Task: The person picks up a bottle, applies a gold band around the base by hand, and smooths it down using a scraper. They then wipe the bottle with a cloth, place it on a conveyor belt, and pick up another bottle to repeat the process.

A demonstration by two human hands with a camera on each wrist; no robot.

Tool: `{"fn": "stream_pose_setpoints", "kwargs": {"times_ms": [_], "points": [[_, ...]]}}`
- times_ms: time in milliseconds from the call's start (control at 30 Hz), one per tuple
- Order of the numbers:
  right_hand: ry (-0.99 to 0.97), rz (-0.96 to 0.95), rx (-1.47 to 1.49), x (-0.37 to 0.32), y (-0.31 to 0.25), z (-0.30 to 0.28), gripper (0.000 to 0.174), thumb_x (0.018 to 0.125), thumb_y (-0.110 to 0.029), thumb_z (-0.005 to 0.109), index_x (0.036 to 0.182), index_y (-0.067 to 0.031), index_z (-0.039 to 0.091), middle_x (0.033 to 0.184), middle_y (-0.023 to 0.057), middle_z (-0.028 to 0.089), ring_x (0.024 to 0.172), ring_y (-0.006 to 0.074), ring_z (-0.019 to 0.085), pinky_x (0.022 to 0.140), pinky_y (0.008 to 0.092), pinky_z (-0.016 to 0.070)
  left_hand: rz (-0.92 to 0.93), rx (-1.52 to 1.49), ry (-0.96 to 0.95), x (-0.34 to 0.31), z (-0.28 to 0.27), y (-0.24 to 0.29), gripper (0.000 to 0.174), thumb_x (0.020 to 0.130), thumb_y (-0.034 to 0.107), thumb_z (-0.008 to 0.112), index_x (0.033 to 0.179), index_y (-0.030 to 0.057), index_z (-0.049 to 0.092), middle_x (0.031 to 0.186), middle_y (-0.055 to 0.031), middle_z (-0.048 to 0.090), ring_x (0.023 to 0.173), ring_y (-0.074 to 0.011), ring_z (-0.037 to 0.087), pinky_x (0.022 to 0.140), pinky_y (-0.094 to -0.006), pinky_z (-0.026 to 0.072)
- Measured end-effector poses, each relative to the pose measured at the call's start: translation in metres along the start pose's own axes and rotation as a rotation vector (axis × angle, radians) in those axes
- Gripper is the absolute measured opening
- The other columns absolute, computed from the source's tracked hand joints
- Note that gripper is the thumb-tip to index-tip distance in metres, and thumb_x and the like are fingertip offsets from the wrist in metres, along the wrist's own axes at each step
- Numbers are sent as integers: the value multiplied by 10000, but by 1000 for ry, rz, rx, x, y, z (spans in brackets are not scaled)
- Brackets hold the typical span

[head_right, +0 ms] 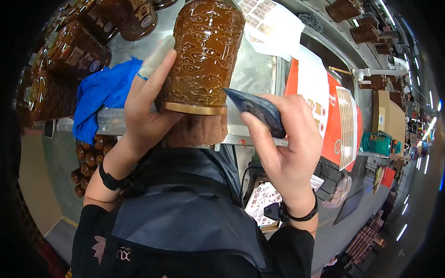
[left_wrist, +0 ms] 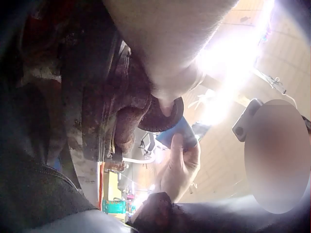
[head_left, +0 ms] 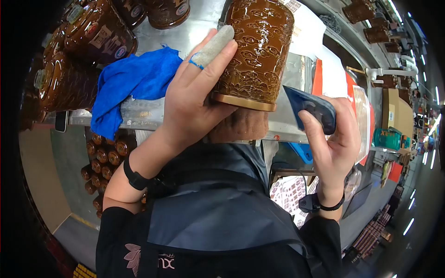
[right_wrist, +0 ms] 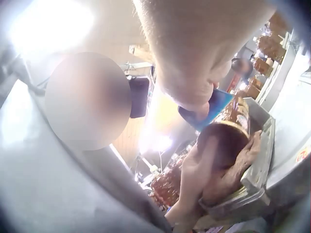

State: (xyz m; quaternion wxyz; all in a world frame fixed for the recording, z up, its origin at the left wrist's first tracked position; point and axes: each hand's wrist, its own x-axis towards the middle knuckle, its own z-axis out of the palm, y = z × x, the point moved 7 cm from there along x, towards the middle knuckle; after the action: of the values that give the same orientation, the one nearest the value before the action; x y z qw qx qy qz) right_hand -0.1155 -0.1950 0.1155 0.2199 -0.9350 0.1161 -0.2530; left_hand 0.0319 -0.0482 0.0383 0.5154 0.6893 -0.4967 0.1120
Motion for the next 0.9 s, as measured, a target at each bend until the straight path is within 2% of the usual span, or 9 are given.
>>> {"fn": "stream_pose_setpoints", "kwargs": {"times_ms": [100, 133, 200, 400, 467, 533, 567, 700, 900], "points": [[-49, 199, 359, -2, 3, 7, 267, 808, -38, 809, 1039, 9, 684, 930, 87, 695, 815, 166, 670, 716, 287, 516, 100, 110, -29, 13, 1, 19, 810, 670, 122, 861, 1418, 25, 567, 1448, -206, 553, 1382, -439, 470, 1121, -464, 403], [-134, 189, 394, -2, -2, 13, 297, 838, 30, 764, 1106, 34, 636, 986, 30, 651, 880, 94, 606, 809, 226, 478, 150, 101, -43, 16, 4, 27, 829, 665, 146, 883, 1417, 8, 560, 1461, -215, 537, 1411, -457, 432, 1149, -483, 368], [-137, 91, 313, 8, -11, 20, 250, 804, -34, 785, 1029, -5, 681, 883, 83, 678, 774, 191, 665, 703, 307, 515, 156, 118, -97, 19, 11, 30, 817, 654, 131, 877, 1408, 30, 577, 1459, -197, 546, 1414, -450, 434, 1139, -482, 383], [-27, 270, 215, -6, 29, 7, 210, 801, -13, 766, 999, -9, 695, 859, 89, 662, 721, 191, 620, 669, 296, 485, 52, 32, -104, 22, 11, 16, 777, 666, 106, 868, 1392, 41, 598, 1456, -200, 551, 1417, -413, 446, 1146, -456, 389], [36, 149, 121, -3, 22, -5, 293, 770, 8, 771, 1056, -19, 712, 855, 80, 659, 731, 201, 612, 657, 307, 480, 41, 30, -98, 21, 12, 16, 784, 663, 112, 872, 1393, 38, 597, 1460, -202, 548, 1417, -410, 448, 1146, -454, 391], [7, -153, 14, -1, -10, -6, 401, 708, 16, 771, 1103, -42, 738, 844, 67, 651, 747, 221, 602, 664, 318, 478, 29, 24, -97, 20, 14, 15, 791, 660, 117, 876, 1394, 34, 595, 1463, -203, 545, 1417, -407, 449, 1146, -452, 393], [-119, -165, -24, -2, -23, -5, 497, 606, 2, 775, 1097, -72, 772, 876, 65, 651, 775, 225, 592, 679, 321, 479, 34, 13, -86, 20, 14, 16, 762, 681, 114, 862, 1391, 32, 598, 1463, -203, 546, 1411, -403, 458, 1144, -449, 395], [18, -516, -136, -8, -49, 19, 469, 557, -230, 659, 987, -111, 805, 922, 47, 616, 792, 216, 541, 662, 322, 483, 50, 13, -57, 19, 13, 12, 627, 769, 110, 792, 1367, 30, 623, 1443, -202, 568, 1392, -394, 485, 1138, -441, 404], [-3, -514, -150, -6, -51, 25, 472, 543, -227, 666, 978, -106, 802, 913, 46, 599, 785, 218, 535, 645, 315, 487, 66, 35, -58, 20, 10, 13, 523, 824, 119, 729, 1335, 37, 655, 1406, -193, 605, 1376, -387, 507, 1132, -432, 413]]}}
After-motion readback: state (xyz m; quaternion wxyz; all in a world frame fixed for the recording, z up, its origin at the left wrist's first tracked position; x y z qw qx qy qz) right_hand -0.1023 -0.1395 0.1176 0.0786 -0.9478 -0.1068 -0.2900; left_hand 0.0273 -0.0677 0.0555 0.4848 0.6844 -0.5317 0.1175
